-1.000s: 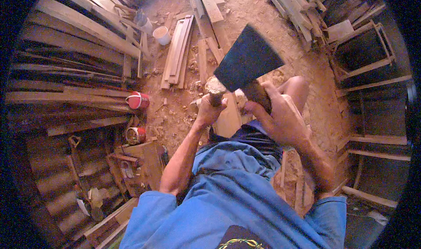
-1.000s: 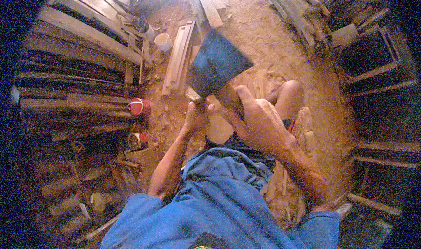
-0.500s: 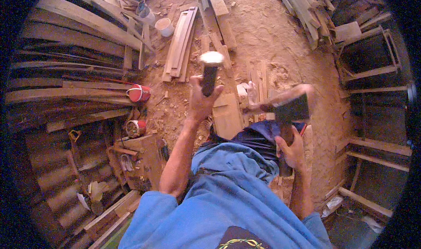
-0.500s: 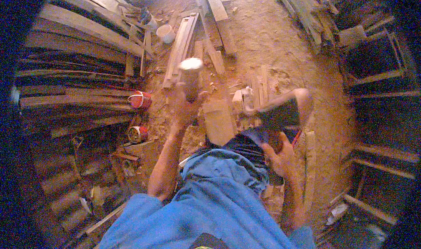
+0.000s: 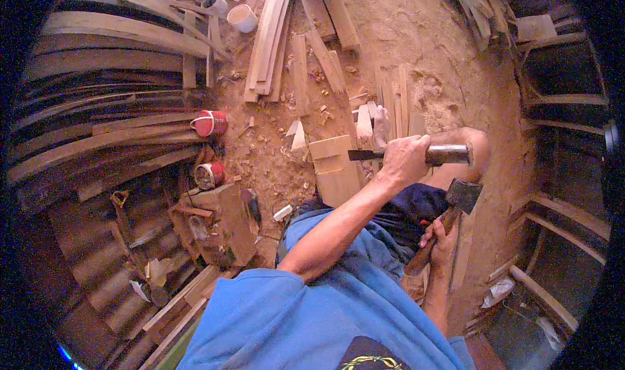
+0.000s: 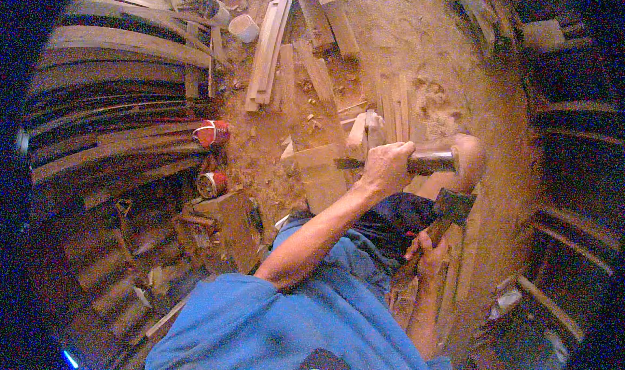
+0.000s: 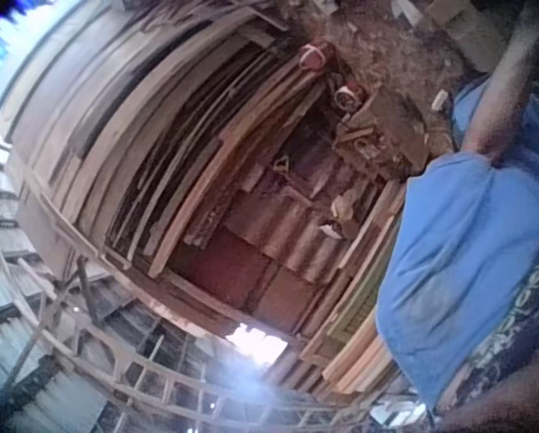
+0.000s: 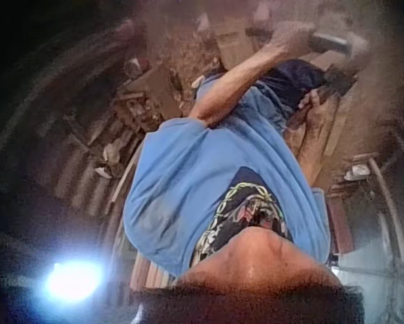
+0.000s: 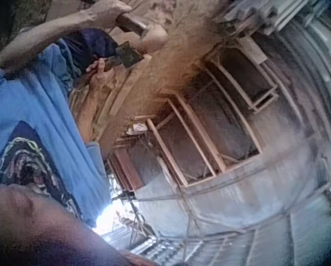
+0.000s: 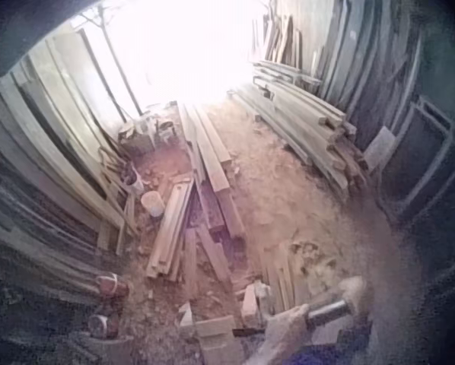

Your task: The person uses a hand axe to shape a cylindrical wooden piece, striking it repeatedly to remove material. After shaping, the person uses an orbital sander to smooth the surface of a long wooden plank.

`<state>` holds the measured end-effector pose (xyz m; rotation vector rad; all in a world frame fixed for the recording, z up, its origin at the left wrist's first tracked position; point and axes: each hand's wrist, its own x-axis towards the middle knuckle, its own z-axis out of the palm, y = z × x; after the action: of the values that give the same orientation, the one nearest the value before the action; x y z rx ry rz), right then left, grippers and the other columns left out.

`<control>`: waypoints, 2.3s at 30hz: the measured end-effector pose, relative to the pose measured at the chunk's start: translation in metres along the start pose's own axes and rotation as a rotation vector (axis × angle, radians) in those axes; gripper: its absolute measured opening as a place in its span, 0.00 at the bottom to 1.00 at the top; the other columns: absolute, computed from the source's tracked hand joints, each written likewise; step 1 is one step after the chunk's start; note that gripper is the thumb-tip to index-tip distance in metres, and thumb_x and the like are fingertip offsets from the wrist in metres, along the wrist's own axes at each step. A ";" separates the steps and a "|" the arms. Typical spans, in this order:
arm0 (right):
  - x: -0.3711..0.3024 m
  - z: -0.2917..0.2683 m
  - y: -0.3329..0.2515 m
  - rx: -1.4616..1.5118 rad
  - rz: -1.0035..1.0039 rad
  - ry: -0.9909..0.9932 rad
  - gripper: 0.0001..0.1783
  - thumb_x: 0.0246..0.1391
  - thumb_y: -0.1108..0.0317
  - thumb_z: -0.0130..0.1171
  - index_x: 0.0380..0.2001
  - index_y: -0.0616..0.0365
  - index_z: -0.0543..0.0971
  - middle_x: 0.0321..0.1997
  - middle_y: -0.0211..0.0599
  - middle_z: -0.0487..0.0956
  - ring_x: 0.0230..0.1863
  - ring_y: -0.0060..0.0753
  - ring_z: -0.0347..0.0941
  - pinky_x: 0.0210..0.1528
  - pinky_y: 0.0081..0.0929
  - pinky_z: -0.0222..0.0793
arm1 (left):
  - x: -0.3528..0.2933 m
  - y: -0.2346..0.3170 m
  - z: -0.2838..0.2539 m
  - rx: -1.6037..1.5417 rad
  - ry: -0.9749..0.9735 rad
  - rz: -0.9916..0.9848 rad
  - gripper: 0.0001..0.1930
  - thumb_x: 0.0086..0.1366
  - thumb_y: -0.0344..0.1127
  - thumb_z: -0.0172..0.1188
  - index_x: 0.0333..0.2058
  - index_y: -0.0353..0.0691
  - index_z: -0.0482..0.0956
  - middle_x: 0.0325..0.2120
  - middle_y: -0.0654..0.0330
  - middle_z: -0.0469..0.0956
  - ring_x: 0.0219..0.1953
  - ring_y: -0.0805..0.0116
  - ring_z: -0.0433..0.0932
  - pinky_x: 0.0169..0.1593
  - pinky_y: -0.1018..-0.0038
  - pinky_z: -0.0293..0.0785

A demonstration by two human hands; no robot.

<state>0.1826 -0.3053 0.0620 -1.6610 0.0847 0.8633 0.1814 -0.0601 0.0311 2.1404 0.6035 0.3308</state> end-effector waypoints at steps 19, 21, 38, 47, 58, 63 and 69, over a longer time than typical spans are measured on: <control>-0.004 0.006 -0.006 0.034 0.032 0.012 0.16 0.59 0.60 0.61 0.40 0.54 0.66 0.19 0.31 0.68 0.13 0.28 0.66 0.16 0.27 0.68 | -0.004 -0.021 0.014 0.025 0.005 -0.040 0.11 0.50 0.36 0.66 0.31 0.39 0.77 0.29 0.50 0.82 0.34 0.49 0.83 0.39 0.57 0.79; -0.004 0.006 -0.006 0.042 0.054 0.030 0.16 0.59 0.60 0.62 0.40 0.54 0.66 0.18 0.31 0.68 0.13 0.28 0.66 0.16 0.27 0.68 | -0.004 -0.022 0.013 0.015 0.016 -0.042 0.11 0.50 0.36 0.67 0.31 0.39 0.77 0.29 0.50 0.82 0.34 0.49 0.83 0.39 0.57 0.79; -0.003 0.000 -0.007 0.040 0.014 -0.057 0.13 0.61 0.64 0.61 0.37 0.57 0.68 0.18 0.33 0.70 0.13 0.30 0.69 0.16 0.27 0.68 | -0.006 -0.021 0.003 0.008 0.009 -0.025 0.13 0.49 0.37 0.68 0.32 0.39 0.77 0.29 0.49 0.82 0.35 0.49 0.84 0.39 0.57 0.79; -0.004 -0.003 -0.022 -0.072 -0.009 -0.023 0.14 0.62 0.62 0.60 0.40 0.57 0.68 0.19 0.32 0.69 0.15 0.29 0.69 0.17 0.26 0.69 | -0.008 -0.027 0.003 0.003 0.023 -0.018 0.14 0.48 0.37 0.70 0.32 0.40 0.77 0.30 0.50 0.82 0.35 0.50 0.84 0.39 0.57 0.79; 0.038 0.022 -0.120 -0.470 -0.134 -0.121 0.16 0.63 0.65 0.59 0.49 0.58 0.68 0.23 0.30 0.72 0.16 0.23 0.68 0.18 0.22 0.67 | -0.012 -0.032 0.011 0.015 0.083 0.000 0.12 0.50 0.38 0.67 0.33 0.41 0.79 0.31 0.51 0.82 0.36 0.49 0.83 0.38 0.57 0.79; 0.035 0.013 -0.147 -0.468 -0.039 0.029 0.15 0.63 0.64 0.61 0.46 0.58 0.69 0.21 0.29 0.72 0.16 0.21 0.68 0.18 0.21 0.65 | -0.011 -0.034 0.013 0.033 0.048 -0.036 0.14 0.48 0.38 0.70 0.32 0.41 0.78 0.32 0.51 0.83 0.36 0.49 0.83 0.38 0.56 0.79; 0.066 0.026 -0.131 -0.522 -0.170 -0.048 0.14 0.62 0.64 0.62 0.43 0.57 0.69 0.21 0.29 0.73 0.15 0.23 0.68 0.18 0.21 0.65 | -0.010 -0.035 0.018 0.046 0.077 -0.040 0.13 0.49 0.37 0.70 0.30 0.41 0.76 0.30 0.51 0.82 0.35 0.47 0.83 0.37 0.54 0.78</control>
<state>0.2822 -0.2186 0.1308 -2.0930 -0.3378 0.8376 0.1700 -0.0601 -0.0078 2.1647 0.7028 0.3822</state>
